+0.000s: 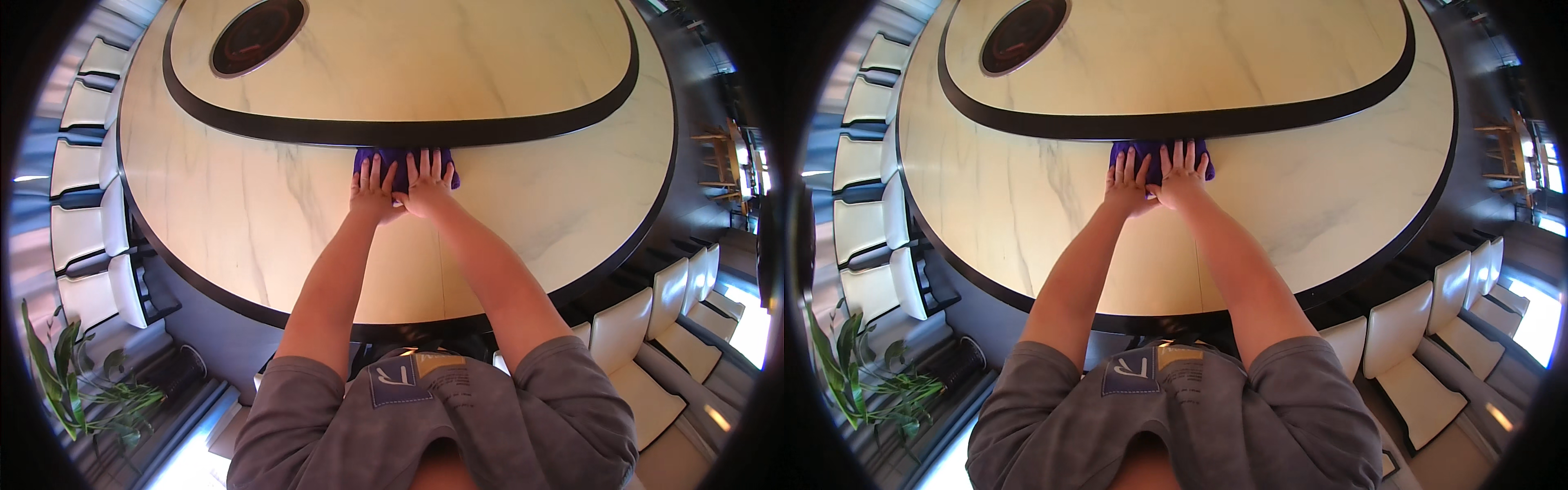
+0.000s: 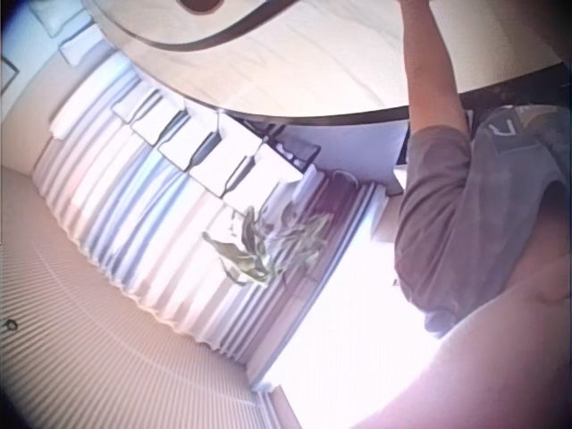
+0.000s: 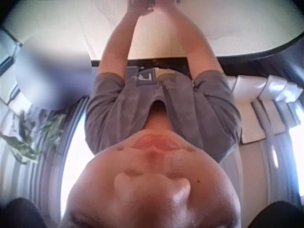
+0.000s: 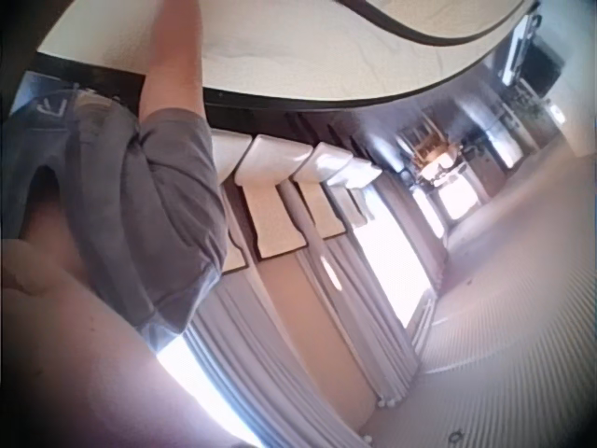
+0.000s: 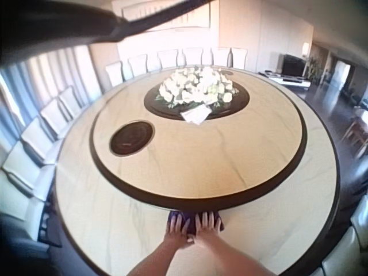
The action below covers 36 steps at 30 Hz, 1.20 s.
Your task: The person wipes the tiered edge of a large circular table using a purple cloth, moving around the table's perimeter to clean the surface.
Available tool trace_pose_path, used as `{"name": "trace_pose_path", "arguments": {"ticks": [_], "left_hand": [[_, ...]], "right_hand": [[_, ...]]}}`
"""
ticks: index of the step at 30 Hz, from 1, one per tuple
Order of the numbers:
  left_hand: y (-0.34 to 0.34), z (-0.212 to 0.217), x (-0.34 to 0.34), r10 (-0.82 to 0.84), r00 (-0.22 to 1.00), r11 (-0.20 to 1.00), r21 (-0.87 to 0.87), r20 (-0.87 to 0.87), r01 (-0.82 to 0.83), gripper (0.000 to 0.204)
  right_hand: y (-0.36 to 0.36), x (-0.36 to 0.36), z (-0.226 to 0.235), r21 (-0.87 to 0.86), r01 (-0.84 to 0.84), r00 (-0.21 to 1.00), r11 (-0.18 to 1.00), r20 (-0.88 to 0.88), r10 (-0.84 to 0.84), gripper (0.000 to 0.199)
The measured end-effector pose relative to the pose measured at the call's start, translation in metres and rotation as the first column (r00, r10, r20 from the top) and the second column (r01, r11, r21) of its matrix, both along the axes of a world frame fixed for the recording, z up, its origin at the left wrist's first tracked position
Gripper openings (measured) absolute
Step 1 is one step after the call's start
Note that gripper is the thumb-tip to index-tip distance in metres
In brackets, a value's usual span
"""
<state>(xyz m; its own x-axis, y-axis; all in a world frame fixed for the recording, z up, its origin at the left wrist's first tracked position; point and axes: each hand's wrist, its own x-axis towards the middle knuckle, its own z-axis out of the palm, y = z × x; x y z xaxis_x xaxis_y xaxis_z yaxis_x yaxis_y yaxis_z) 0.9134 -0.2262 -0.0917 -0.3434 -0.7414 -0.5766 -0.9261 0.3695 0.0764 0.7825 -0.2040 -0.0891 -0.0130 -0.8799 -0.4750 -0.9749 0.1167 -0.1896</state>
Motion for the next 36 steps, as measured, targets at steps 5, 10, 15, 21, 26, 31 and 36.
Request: {"name": "trace_pose_path", "arguments": {"ticks": [5, 10, 15, 21, 26, 31, 36], "left_hand": [[0.001, -0.014, 0.004, 0.005, 1.000, 0.997, -0.074, -0.012, -0.006, 0.101], [0.019, -0.013, 0.005, 0.023, 0.999, 0.992, -0.123, -0.026, -0.026, 0.100], [0.097, -0.008, 0.035, -0.044, 0.998, 0.992, -0.120, -0.052, 0.037, 0.099], [0.214, -0.022, 0.103, -0.183, 0.976, 0.971, -0.177, -0.121, 0.160, 0.107], [0.266, -0.020, 0.138, -0.228, 0.961, 0.962, -0.187, -0.158, 0.197, 0.108], [0.265, -0.024, 0.144, -0.234, 0.956, 0.966, -0.149, -0.176, 0.209, 0.107], [0.230, -0.012, 0.130, -0.163, 0.974, 0.986, -0.003, -0.155, 0.165, 0.103]], "right_hand": [[-0.003, 0.001, -0.003, -0.008, -0.014, 1.000, 1.000, -0.002, 0.014, 0.099], [0.016, 0.002, -0.007, -0.143, -0.026, 1.000, 0.989, -0.009, 0.025, 0.096], [0.099, 0.025, -0.011, -0.210, -0.031, 1.000, 0.977, -0.009, 0.030, 0.096], [0.232, 0.076, -0.020, -0.271, -0.007, 1.000, 0.962, 0.019, 0.012, 0.097], [0.289, 0.109, -0.024, -0.281, 0.024, 1.000, 0.960, 0.012, -0.021, 0.100], [0.291, 0.117, -0.026, -0.230, 0.059, 0.998, 0.971, 0.012, -0.058, 0.101], [0.249, 0.106, -0.019, -0.113, 0.019, 0.999, 0.993, 0.043, -0.015, 0.103]]}}
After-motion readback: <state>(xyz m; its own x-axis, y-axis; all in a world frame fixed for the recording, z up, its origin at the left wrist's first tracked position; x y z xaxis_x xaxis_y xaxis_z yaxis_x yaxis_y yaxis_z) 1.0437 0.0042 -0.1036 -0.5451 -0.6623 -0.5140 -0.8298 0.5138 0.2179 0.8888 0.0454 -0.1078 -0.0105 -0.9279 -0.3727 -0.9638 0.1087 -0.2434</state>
